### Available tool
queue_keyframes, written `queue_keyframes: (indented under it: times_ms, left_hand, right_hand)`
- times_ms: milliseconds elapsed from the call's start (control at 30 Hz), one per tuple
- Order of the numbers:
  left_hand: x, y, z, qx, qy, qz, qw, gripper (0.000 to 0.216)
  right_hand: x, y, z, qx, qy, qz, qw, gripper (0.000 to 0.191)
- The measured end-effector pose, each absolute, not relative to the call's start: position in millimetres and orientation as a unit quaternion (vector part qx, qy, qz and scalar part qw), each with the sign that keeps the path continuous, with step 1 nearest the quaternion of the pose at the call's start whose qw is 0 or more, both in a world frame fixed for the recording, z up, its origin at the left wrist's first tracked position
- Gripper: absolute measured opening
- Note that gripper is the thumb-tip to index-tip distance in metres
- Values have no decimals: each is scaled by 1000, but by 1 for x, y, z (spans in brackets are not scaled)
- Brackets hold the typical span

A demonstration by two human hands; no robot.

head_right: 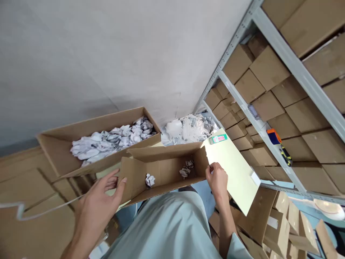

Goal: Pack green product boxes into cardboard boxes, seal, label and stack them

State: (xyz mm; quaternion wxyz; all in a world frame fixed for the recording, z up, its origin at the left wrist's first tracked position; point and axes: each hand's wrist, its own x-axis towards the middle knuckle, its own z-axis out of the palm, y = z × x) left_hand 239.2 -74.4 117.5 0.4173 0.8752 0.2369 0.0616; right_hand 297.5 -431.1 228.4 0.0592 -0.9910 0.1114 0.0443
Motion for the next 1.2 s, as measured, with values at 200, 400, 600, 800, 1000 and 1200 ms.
queue_keyframes:
  times_ms: [200,400,600,800,1000,1200]
  left_hand:
    - [289,-146,141,886,147,45,438,30]
    - [345,-275,165,899,-13,51,435,27]
    - [380,-419,177,895,-145,34,420,27]
    - [395,-505,171,877,-210,-7,431,27]
    - [424,-535,154,874,-214,-27,436,28]
    - [442,-543,134,860,-220,-40,459,30]
  right_hand:
    - [258,-516,225,-964,211,-21,163,34]
    - [203,-622,221,-900,334,-90,264,45]
    - [167,-712,227,-856,446,-100,243,44]
    - [152,-763,226,-828,505,-109,217,46]
    - [162,-771,208,-812,533,-115,209,45]
    - [178,-773,197,-831,516,-97,183,48]
